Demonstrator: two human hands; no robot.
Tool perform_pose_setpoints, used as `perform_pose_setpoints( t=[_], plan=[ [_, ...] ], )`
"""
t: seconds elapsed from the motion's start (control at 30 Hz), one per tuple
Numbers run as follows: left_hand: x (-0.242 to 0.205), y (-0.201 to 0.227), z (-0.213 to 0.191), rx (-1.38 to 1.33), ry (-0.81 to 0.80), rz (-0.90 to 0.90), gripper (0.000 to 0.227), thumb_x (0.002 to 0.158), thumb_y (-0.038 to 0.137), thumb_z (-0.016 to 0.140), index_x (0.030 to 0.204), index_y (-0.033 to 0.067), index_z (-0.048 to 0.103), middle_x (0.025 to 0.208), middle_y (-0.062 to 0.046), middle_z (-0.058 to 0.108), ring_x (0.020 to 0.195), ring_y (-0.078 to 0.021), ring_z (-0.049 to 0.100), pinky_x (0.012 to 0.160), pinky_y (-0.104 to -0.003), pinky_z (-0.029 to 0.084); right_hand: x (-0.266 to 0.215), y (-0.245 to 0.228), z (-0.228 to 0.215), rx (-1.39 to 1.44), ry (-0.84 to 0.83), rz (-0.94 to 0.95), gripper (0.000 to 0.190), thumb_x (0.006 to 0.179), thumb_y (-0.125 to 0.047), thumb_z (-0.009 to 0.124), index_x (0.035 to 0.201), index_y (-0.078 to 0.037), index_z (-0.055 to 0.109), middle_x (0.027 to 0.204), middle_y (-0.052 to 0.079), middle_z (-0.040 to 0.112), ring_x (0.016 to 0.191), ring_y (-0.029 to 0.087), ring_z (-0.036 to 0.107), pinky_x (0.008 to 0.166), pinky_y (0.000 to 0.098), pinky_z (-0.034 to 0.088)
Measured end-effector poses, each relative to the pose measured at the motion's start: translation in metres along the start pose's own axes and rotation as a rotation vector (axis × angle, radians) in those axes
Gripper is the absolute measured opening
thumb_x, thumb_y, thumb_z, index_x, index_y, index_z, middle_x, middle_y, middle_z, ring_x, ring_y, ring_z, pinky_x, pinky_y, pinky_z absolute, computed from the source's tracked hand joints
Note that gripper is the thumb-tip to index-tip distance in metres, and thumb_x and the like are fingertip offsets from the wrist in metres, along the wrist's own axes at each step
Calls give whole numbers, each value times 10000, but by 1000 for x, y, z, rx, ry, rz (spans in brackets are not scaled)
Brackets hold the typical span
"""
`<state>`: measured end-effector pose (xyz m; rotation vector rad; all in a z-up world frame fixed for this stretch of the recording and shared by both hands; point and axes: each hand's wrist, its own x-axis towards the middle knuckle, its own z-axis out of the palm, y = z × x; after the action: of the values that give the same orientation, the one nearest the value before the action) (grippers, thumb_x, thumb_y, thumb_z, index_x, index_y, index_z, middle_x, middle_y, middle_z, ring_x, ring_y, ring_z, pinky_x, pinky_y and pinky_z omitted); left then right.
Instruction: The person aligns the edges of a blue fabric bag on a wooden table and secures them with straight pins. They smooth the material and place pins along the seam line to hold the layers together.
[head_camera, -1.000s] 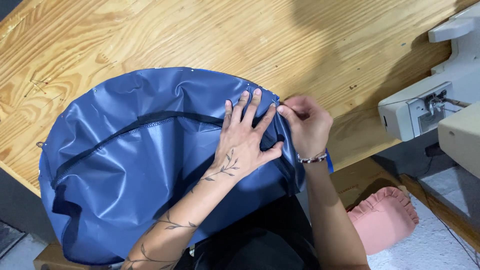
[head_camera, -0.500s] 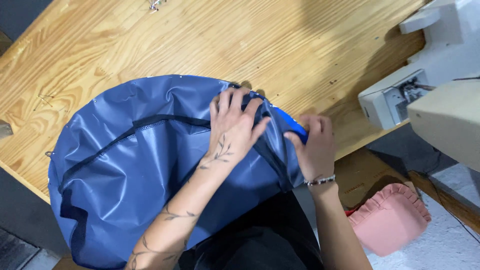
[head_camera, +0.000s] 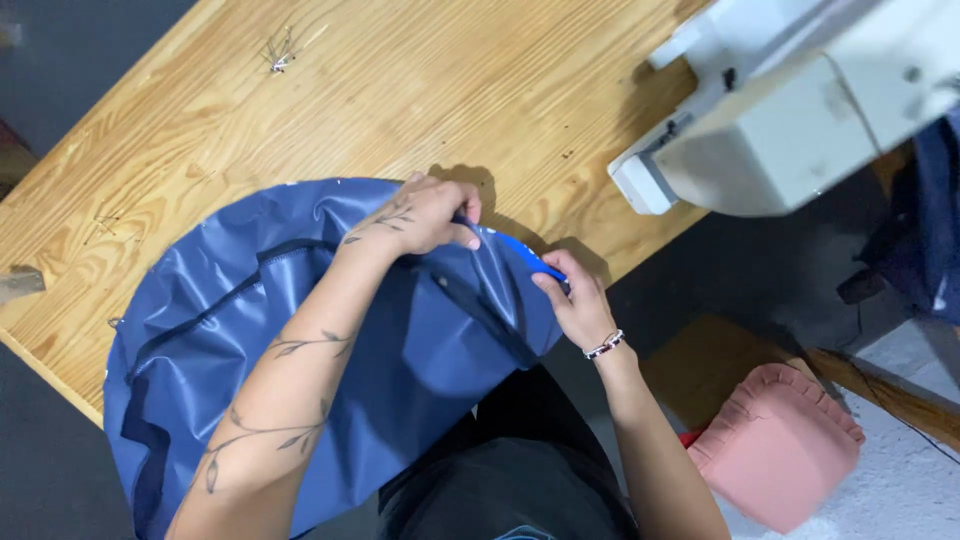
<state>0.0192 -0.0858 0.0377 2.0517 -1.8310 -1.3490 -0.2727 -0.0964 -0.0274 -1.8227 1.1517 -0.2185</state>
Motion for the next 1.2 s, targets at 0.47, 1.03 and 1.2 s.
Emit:
perform_pose_setpoints(
  t=[0.47, 1.03, 1.2],
  plan=[
    [-321, 138, 9, -164, 57, -119, 166, 804, 291, 804, 882, 147, 779, 718, -63, 784, 766, -342, 738, 778, -436, 531, -140, -34, 0, 30, -192, -253, 654, 640, -278, 972, 1218, -154, 693, 1041, 125, 709, 1125, 348, 652, 1051, 499, 471],
    [-617, 153, 196, -122, 881, -406, 100, 805, 291, 796, 806, 191, 799, 715, 79, 785, 655, -67, 685, 685, -253, 499, -249, -161, -6, -183, -484, -1225, 108, 903, -239, 762, 811, -191, 792, 672, -30, 667, 712, 207, 655, 1054, 417, 504],
    [-621, 183, 255, -121, 1141, -474, 128, 847, 181, 786, 960, 128, 817, 961, 14, 804, 878, -94, 728, 797, -254, 521, -261, -170, -38, -435, -497, -1467, 168, 979, -228, 652, 1112, -140, 706, 1012, 20, 782, 855, 265, 731, 747, 401, 527]
  ],
)
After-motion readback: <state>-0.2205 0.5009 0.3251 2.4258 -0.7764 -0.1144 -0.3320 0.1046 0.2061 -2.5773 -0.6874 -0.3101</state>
